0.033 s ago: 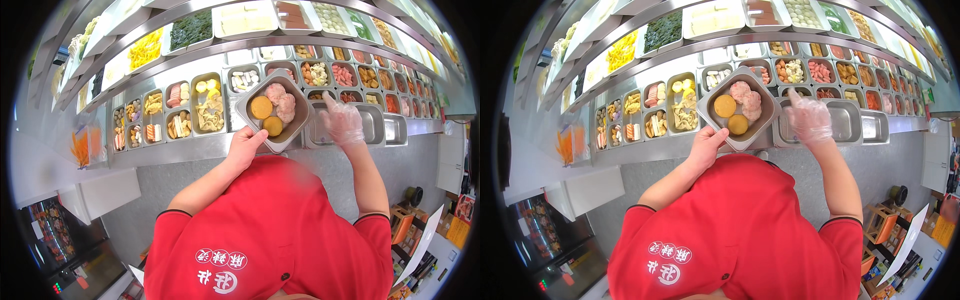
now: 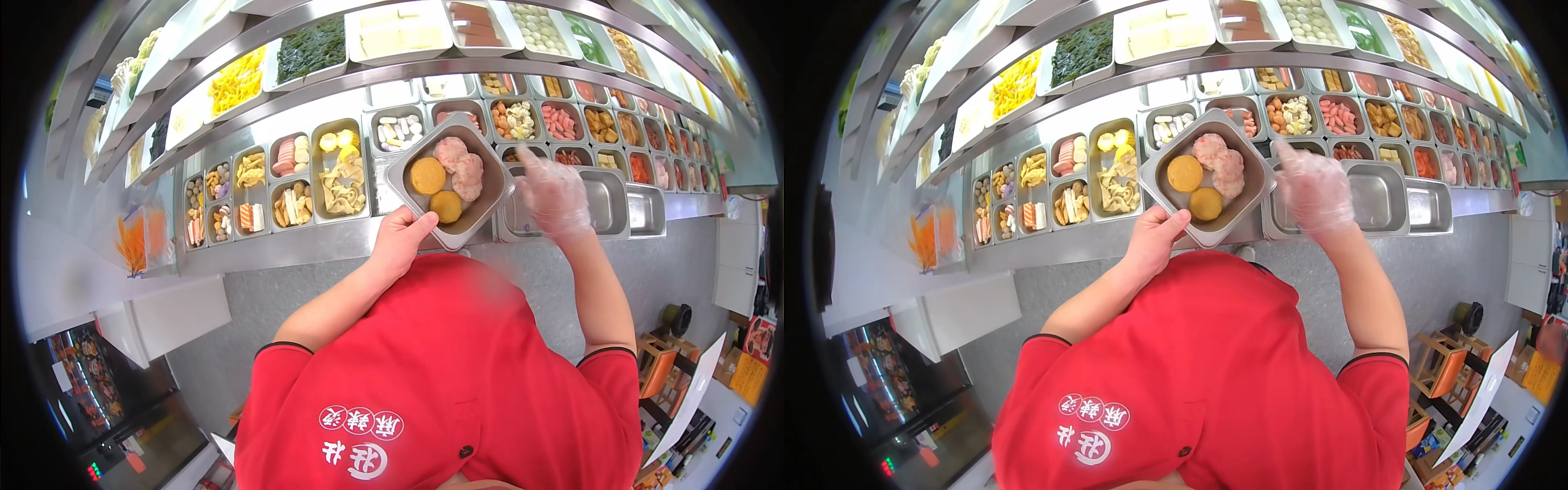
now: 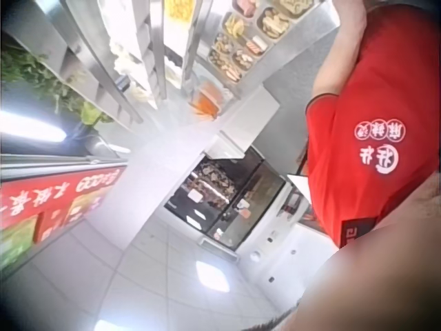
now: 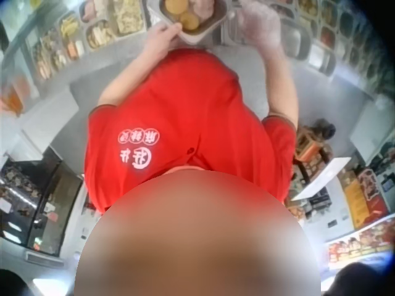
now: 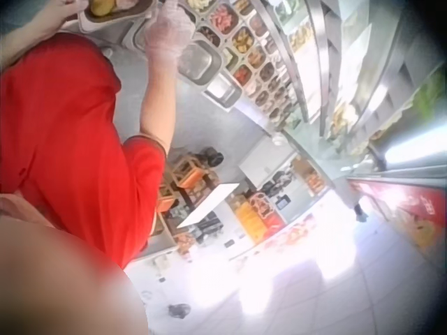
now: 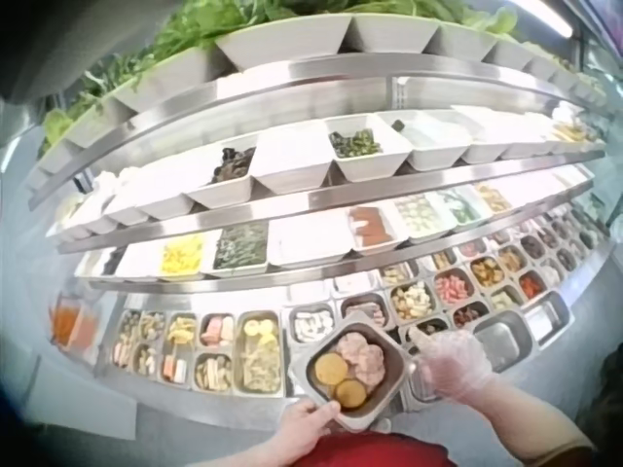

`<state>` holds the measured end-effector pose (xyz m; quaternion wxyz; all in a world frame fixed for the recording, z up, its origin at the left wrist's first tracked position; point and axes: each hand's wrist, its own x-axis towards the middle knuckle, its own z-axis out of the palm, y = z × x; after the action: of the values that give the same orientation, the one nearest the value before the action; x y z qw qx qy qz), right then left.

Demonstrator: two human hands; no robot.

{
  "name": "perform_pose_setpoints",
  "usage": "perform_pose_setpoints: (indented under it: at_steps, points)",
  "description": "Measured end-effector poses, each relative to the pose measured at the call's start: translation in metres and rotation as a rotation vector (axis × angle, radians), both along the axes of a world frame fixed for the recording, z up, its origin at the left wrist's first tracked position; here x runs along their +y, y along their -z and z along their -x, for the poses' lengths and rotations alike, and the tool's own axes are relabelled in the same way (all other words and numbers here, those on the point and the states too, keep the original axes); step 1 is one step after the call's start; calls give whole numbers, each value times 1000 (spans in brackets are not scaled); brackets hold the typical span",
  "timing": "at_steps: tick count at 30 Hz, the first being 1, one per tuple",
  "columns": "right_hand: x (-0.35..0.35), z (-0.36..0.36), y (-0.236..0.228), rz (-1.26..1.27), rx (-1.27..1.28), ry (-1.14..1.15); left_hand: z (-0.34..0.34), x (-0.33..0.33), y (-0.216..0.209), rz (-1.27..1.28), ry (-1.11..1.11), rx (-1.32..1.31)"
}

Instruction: The person assembles food trays by picking various items from a display counter and placing them into metal trays. They handle meatballs, fish cakes, tofu, and other processed food items, arranging them neatly in the trays.

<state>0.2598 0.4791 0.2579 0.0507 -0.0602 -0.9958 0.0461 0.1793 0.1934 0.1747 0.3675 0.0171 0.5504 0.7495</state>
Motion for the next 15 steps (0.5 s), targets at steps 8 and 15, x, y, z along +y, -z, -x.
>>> perform_pose_setpoints:
  at_steps: [8,15]
  points:
    - [-38,45,-9,127,105,-436,-5,0,-18,-48,85,-136]
    - [-20,74,-10,349,-277,-386,-6,-8,-10,-33,83,-133]
